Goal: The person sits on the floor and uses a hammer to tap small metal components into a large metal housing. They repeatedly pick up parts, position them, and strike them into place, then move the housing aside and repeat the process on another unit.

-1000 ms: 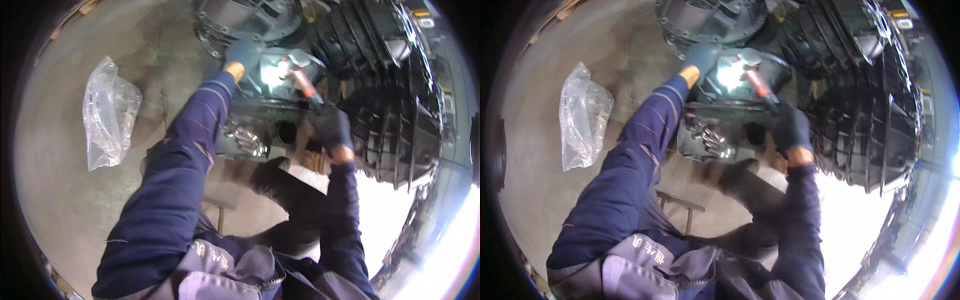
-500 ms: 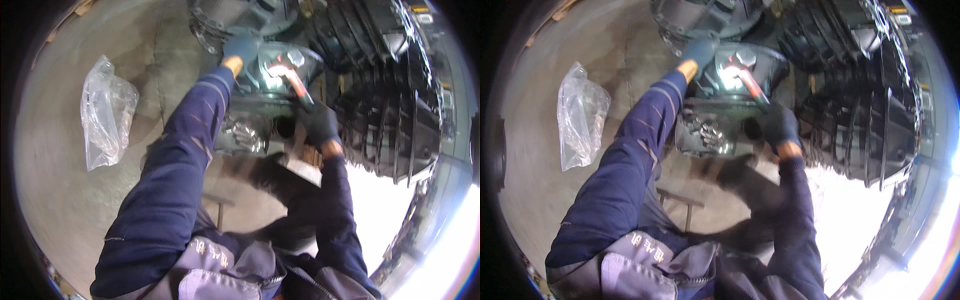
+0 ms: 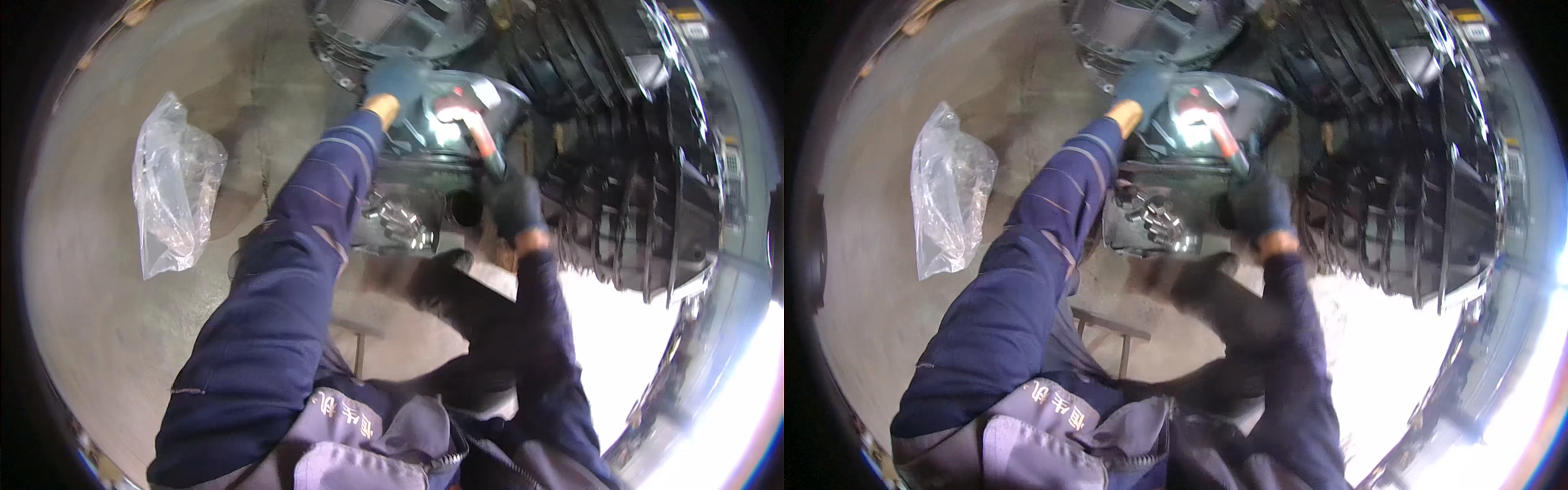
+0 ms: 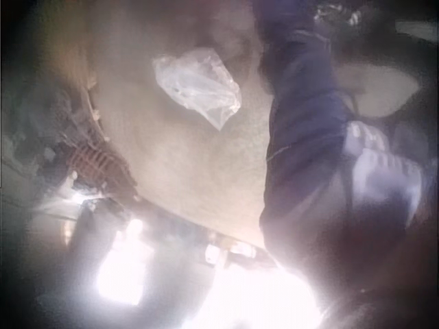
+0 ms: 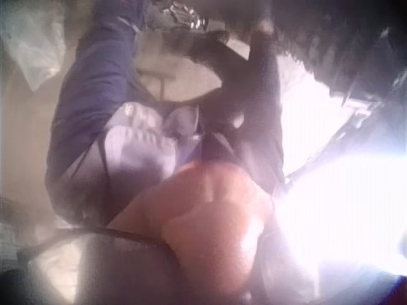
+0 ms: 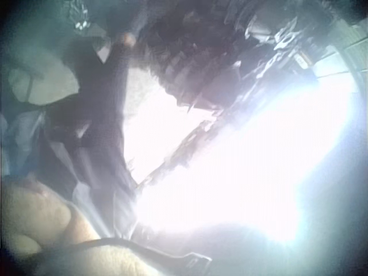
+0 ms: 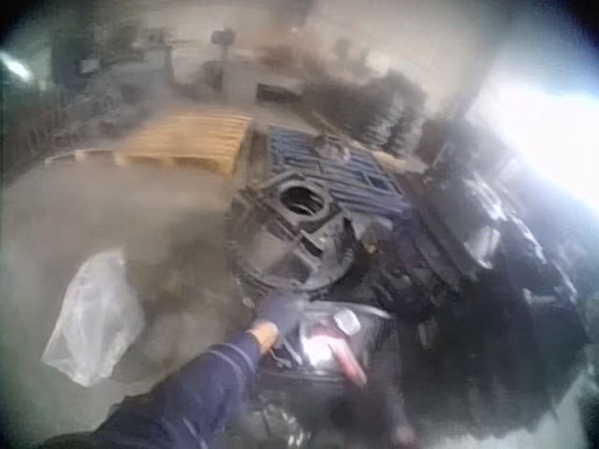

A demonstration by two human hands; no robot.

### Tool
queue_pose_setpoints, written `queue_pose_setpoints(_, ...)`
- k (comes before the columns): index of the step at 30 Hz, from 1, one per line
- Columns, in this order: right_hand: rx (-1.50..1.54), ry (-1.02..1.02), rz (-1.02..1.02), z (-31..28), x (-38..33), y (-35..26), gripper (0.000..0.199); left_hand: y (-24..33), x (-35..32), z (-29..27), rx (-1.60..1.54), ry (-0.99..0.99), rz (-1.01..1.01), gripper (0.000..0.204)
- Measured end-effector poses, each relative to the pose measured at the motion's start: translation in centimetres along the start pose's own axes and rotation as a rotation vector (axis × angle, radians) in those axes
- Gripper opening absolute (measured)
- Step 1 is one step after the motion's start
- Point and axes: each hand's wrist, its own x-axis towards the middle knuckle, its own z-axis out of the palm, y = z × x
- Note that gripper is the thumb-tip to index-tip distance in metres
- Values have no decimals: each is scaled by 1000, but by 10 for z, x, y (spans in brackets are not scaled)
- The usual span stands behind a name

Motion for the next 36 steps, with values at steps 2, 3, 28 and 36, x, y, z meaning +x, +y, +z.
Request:
queue_pose_setpoints(2, -89, 224, -155, -13, -9, 15, 33, -1, -1, -6, 243, 111, 118, 55)
queue_pose_setpoints(3, -90, 285, -159, -33, -1, 19, 31, 2, -3, -2, 230, 153, 75, 53)
queue_pose_setpoints(28, 768, 922, -211, -128, 2, -42, 11, -6, 4, 12, 186, 168, 30, 56)
queue_pose_setpoints(36, 318, 72, 191, 3, -52, -10, 35, -10, -3, 14, 213, 149, 85, 49)
